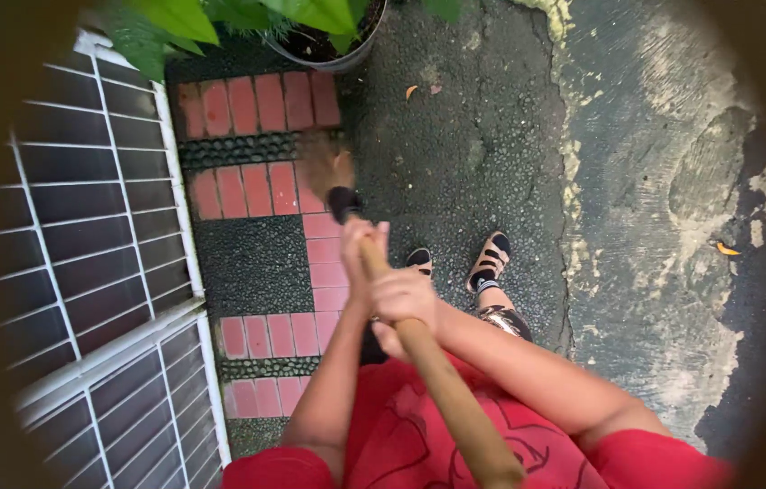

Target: The recorder is sweeping leaves and dirt from an outdoor paved entryway using a broom.

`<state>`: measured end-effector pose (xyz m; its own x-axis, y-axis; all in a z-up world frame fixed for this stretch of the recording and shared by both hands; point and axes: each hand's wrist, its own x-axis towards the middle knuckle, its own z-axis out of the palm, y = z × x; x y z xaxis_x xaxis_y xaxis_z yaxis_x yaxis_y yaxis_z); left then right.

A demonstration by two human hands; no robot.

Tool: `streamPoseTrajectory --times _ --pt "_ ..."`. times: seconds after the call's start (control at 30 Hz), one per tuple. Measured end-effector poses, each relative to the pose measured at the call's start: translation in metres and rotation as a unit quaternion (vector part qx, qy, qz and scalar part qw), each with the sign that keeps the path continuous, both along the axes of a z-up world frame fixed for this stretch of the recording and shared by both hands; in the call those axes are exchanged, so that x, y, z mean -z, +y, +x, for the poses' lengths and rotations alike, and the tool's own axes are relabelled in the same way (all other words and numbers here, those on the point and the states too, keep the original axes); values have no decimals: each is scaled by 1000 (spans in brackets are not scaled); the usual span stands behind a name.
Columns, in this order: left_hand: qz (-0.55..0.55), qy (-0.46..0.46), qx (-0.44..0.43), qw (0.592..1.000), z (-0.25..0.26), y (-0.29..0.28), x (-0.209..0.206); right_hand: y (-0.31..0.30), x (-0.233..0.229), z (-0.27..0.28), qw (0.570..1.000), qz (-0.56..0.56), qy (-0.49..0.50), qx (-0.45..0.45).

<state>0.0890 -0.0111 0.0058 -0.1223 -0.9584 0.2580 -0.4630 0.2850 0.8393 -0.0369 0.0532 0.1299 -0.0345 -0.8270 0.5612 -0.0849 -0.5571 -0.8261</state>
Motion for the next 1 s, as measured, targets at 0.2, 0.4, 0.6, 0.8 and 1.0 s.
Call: streamPoseTrajectory --times 0.2,0.4,0.6,0.8,1.0 --pt "-15 37 30 999 -3 -9 91 -10 61 -1 996 -48 -29 65" --pt "18 101 180 978 -154 25 48 32 2 -118 977 38 30 209" --pt "38 95 199 975 -193 42 -13 50 -71 -146 986 81 18 141" --pt "0 1 117 993 -166 33 -33 48 -59 -158 997 33 -37 52" --pt "-1 42 89 995 -187 57 60 63 13 -174 997 64 -30 20"
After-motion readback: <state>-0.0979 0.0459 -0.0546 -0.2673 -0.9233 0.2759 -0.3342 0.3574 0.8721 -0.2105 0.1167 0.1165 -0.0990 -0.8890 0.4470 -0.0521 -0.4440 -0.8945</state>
